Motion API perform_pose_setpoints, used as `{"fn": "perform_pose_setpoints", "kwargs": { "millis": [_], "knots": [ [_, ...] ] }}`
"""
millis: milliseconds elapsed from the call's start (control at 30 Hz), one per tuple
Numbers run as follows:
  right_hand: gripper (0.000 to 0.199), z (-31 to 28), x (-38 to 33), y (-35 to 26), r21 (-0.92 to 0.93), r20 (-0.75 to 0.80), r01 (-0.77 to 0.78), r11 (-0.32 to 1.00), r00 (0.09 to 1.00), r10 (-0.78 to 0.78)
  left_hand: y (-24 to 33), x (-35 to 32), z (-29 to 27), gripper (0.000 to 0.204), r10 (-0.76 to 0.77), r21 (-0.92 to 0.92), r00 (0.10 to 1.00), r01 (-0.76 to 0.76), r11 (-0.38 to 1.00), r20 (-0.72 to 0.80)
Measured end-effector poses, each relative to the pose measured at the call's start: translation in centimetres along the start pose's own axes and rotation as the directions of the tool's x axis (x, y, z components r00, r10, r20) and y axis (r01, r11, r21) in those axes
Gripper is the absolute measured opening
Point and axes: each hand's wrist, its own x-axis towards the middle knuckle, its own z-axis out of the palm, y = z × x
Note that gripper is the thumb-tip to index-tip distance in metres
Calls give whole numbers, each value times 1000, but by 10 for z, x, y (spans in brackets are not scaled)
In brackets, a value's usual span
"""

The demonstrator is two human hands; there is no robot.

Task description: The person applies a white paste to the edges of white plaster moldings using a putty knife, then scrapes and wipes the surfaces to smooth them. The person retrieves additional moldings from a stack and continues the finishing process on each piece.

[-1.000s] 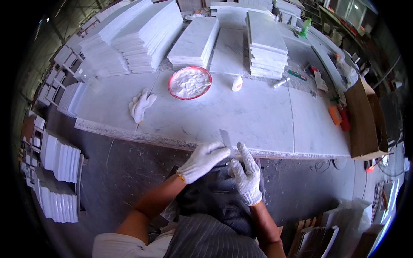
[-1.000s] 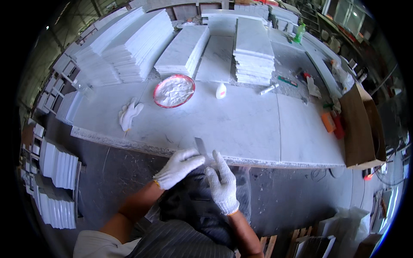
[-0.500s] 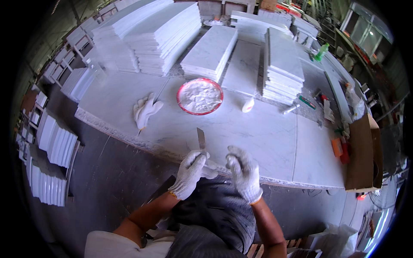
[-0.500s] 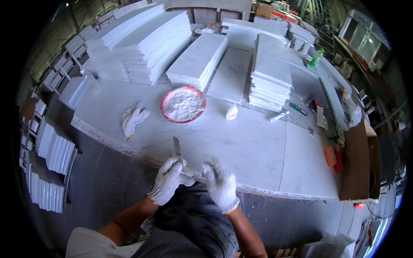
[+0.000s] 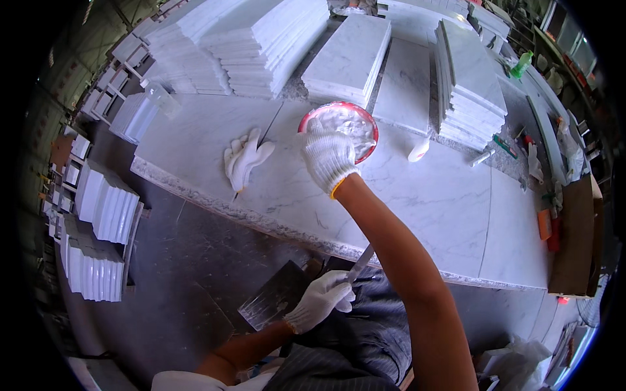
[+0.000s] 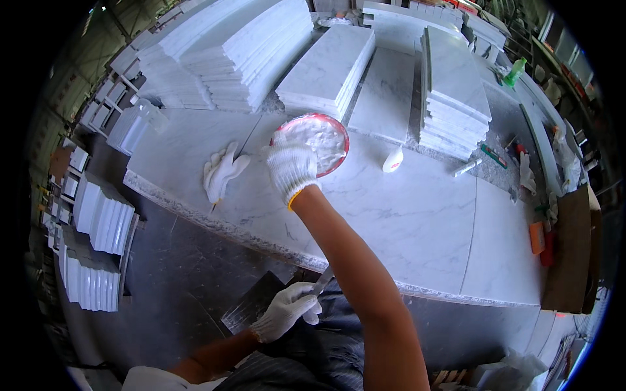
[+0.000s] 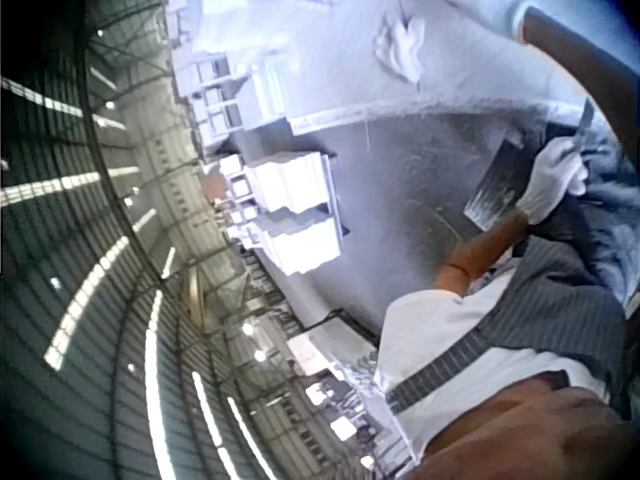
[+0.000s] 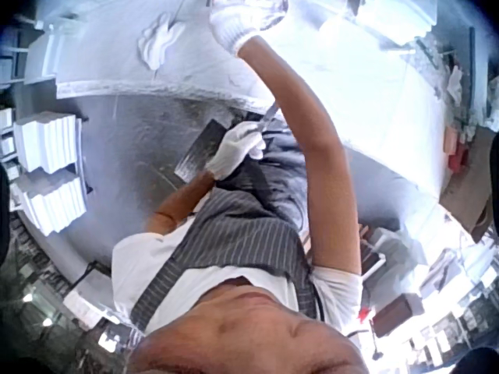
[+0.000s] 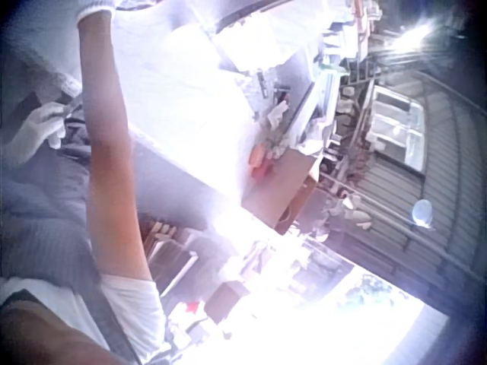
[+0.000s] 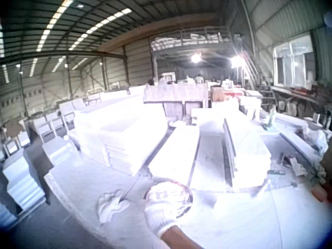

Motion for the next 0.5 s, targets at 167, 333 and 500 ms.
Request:
{"fn": "perform_pose_setpoints", "kwargs": {
  "millis": [167,333,500],
  "knots": [
    [25,-42,-34,17,332,-390,71,941,918,69,-6,11,-4,30,20,-81,999,-22,996,-25],
    [17,-56,-168,30,926,-83,-190,328,742,665,-2,23,-1,28,26,-29,998,-28,999,-52],
    [14,-2,-287,10,769,-20,-499,400,606,796,-4,36,17,25,-2,-29,1000,1,1000,-20]
  ]
}}
